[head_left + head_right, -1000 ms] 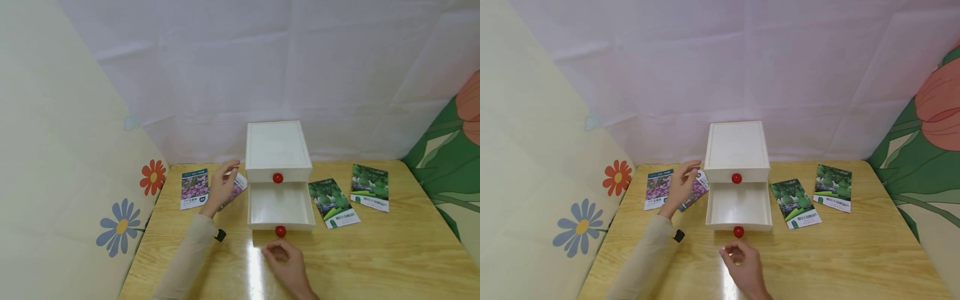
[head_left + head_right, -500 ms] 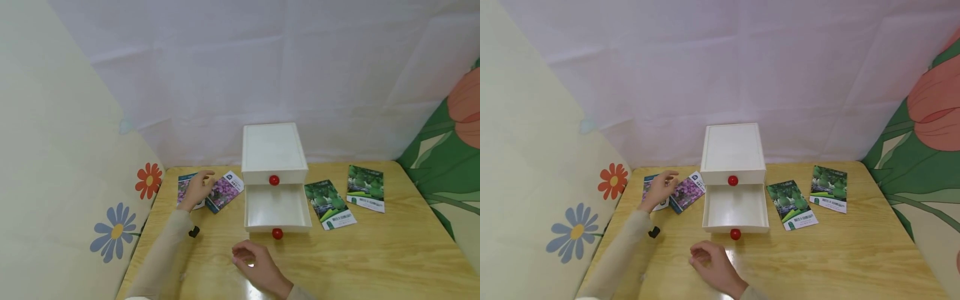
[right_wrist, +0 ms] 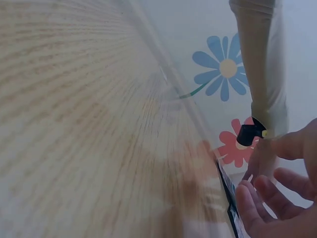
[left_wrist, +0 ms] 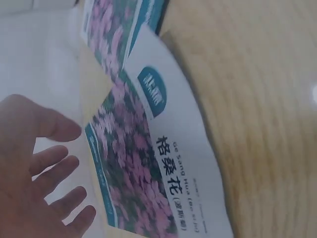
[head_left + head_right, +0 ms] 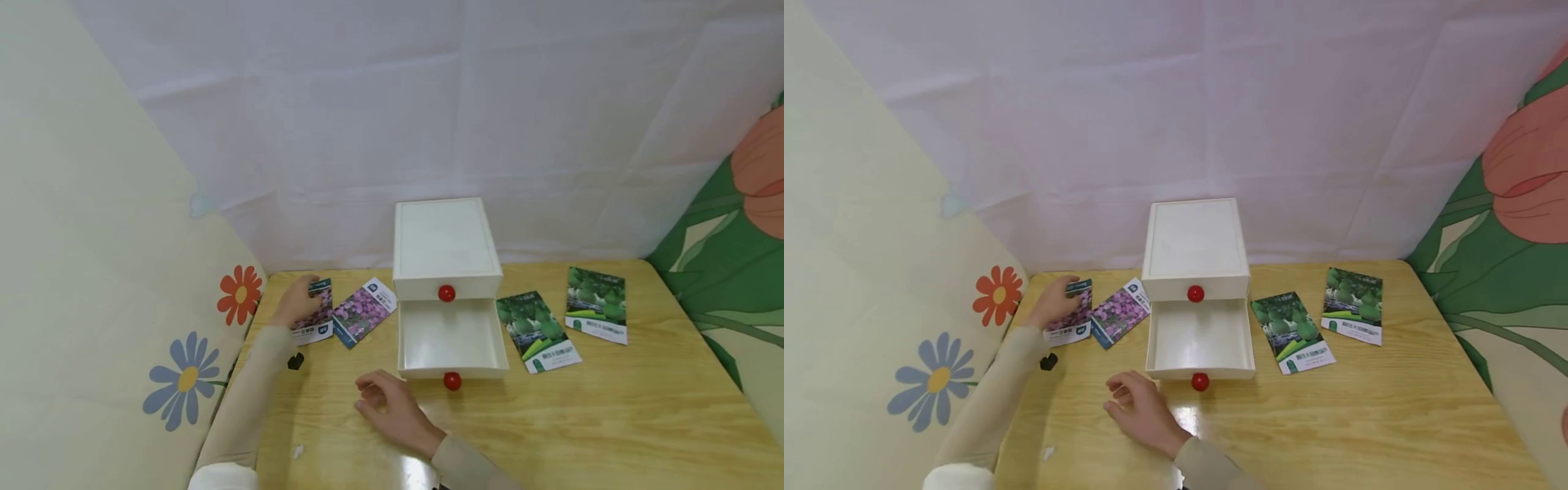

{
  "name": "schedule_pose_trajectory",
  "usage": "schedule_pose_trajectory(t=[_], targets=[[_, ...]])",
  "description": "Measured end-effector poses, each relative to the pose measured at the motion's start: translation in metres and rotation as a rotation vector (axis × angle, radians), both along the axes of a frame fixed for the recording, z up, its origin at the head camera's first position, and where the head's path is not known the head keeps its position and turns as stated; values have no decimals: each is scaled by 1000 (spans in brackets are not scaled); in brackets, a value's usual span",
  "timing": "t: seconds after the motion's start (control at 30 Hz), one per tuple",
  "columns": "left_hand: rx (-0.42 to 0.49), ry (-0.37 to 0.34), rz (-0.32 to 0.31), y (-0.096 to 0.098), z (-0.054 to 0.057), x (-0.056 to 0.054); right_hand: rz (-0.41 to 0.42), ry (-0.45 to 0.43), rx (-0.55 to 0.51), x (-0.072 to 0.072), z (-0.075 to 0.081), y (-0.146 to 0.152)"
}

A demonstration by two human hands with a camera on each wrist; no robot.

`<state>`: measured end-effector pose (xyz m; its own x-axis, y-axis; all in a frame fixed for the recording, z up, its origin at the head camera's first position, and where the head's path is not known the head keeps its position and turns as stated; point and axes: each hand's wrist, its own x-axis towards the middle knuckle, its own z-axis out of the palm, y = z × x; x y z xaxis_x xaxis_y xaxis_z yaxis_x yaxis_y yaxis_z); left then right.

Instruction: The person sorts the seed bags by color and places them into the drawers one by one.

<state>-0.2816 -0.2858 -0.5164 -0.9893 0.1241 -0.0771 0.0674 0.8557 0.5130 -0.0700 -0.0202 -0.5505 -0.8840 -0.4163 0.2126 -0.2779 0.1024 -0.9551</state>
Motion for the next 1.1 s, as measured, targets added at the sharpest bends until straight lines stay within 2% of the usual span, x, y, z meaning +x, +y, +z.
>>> schedule_pose_trajectory(t=[0.1,0.2,0.4,0.57,0.7,0.87,0.97,1.1], targets=[[-15,-56,30,-10,-6,-5,0,26,17,-6,0,-10],[-31,-81,46,-16,-12,-9,-12,45,45,-11,1,-20],[-121,-49,62,-17,-12,-8,-50,92,130,-17,5,-36],[-175,-50,66,-20,-12,-4,-82,57,181,-24,8,-50],[-182,-58,81,-25,-11,2,-73,10,208,-28,10,-60],[-165,-110,90,-30,-7,7,-61,-47,233,-27,15,-61],[-103,-177,126,-35,-7,8,-63,-67,216,-28,17,-59],[12,-258,191,-42,-5,12,-108,-62,166,-29,16,-58]])
